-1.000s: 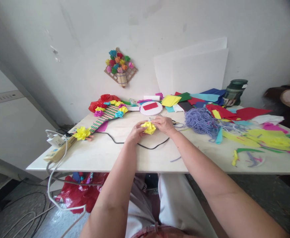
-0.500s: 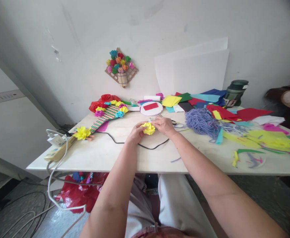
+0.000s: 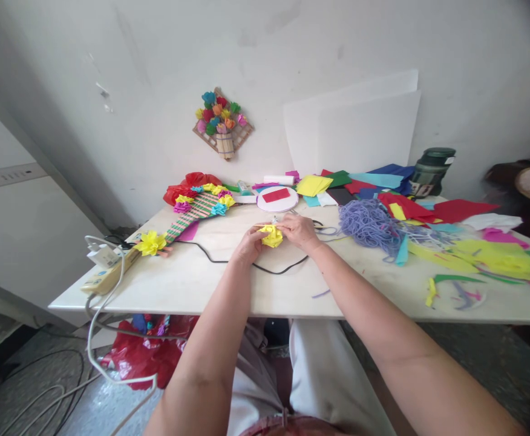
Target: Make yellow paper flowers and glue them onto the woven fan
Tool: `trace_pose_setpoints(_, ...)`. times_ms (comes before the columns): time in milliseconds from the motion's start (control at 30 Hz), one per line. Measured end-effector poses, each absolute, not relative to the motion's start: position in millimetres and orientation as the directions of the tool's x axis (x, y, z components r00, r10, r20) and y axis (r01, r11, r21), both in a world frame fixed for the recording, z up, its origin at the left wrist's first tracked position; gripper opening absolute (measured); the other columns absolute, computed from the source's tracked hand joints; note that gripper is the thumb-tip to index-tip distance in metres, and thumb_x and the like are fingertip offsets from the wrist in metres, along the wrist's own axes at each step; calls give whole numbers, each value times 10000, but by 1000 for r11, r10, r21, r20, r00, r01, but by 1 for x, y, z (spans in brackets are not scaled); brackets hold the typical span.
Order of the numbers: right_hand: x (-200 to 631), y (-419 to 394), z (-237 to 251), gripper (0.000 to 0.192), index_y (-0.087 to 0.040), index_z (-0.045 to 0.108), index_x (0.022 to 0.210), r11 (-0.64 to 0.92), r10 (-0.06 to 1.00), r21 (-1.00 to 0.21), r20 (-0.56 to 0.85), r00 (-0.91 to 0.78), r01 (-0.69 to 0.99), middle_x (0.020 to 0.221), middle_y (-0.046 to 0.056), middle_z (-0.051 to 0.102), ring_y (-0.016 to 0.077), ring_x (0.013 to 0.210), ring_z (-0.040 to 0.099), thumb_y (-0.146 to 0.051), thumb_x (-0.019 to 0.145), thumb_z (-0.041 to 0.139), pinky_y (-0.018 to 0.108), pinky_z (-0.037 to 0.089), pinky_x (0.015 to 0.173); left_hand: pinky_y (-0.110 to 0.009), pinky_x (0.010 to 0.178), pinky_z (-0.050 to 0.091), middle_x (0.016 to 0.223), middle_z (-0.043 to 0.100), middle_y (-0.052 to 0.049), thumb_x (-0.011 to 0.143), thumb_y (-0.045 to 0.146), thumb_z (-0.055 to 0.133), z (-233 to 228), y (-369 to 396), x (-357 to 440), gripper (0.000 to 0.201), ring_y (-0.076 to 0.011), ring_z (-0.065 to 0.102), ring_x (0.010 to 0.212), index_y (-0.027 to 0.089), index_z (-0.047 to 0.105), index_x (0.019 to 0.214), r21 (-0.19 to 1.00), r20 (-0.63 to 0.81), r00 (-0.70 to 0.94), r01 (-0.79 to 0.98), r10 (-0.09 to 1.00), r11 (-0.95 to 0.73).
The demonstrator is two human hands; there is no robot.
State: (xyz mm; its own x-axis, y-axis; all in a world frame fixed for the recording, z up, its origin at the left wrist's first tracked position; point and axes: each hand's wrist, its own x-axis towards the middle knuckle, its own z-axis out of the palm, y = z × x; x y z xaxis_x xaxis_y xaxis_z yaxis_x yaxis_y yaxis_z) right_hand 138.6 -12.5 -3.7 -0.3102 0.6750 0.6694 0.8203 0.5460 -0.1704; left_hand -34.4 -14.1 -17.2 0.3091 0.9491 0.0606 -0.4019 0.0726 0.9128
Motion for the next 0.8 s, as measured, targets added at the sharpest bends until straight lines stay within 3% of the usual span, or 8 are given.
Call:
trace_pose_setpoints(367,135,-13,-4,219,-260,758,910,501,694,-168,665,-278,849,870,30,702,152,754,606,-251,840,551,249,371,591,-317,619,514,823,667,-52,523,132,650,-13,-18,-30,417,-198,636,727,141,614,939,921,41,228,-386,973,52)
trace_pose_setpoints(800,136,-16,-1,254,-244,753,901,574,644,-93,665,-378,814,915,34,706,149,783,607,-238,868,502,246,369,606,-368,656,520,796,665,-66,516,98,601,-9,-19,-38,336,-206,613,717,146,644,846,891,-13,284,-433,959,141)
